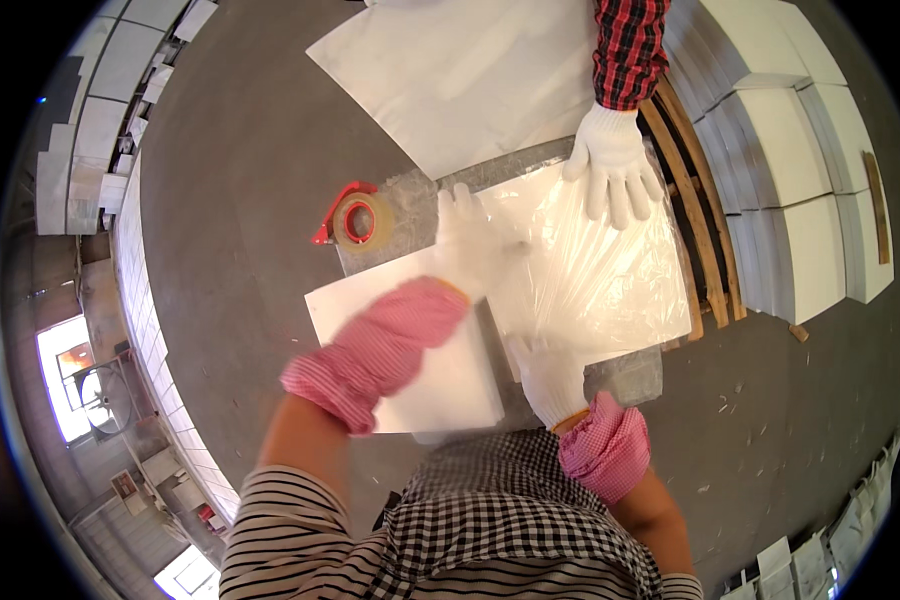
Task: The person wraps white rectangular tiles in plastic film using both hands. A coworker assists by handing over tiles and placing wrapped tiles on a wooden pallet. The process is repeated for multiple tiles.
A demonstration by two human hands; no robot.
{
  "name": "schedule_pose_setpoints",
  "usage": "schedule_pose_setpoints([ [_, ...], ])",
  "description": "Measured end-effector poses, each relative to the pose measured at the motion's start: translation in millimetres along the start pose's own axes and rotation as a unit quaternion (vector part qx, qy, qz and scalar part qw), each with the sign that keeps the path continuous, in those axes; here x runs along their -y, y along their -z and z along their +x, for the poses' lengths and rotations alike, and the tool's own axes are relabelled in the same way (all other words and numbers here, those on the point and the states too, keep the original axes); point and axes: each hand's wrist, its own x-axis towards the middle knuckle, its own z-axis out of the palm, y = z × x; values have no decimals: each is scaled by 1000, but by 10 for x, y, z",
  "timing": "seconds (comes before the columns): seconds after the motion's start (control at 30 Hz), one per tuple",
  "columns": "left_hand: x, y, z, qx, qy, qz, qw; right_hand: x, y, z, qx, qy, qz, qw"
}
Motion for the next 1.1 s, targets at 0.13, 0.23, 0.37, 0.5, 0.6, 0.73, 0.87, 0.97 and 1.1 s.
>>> schedule_pose_setpoints([
  [0.13,-486,-111,-87,-85,119,46,988,-17,-34,-65,4,4,-71,997],
  [0.23,-692,-470,-130,-167,126,-71,975,-8,-67,-104,21,-9,-26,999],
  [0.37,-896,-656,-62,-272,92,-233,929,-19,-304,-172,80,-99,-9,992],
  [0.5,-848,-1009,133,-334,136,-273,892,-10,-187,-149,32,-62,33,997],
  [0.6,-744,-816,144,-309,160,-301,888,-46,-180,-165,-4,-55,35,998],
  [0.73,-758,-524,101,-277,239,-273,890,63,185,-99,197,-127,91,968],
  [0.87,-795,-622,109,-294,252,-200,900,-89,864,-81,258,76,202,942],
  [0.97,-745,-651,156,-234,247,-217,915,-57,940,361,-85,-100,303,944],
  [1.1,-728,-752,216,-266,219,-159,925,-396,363,799,-252,-138,264,921],
])
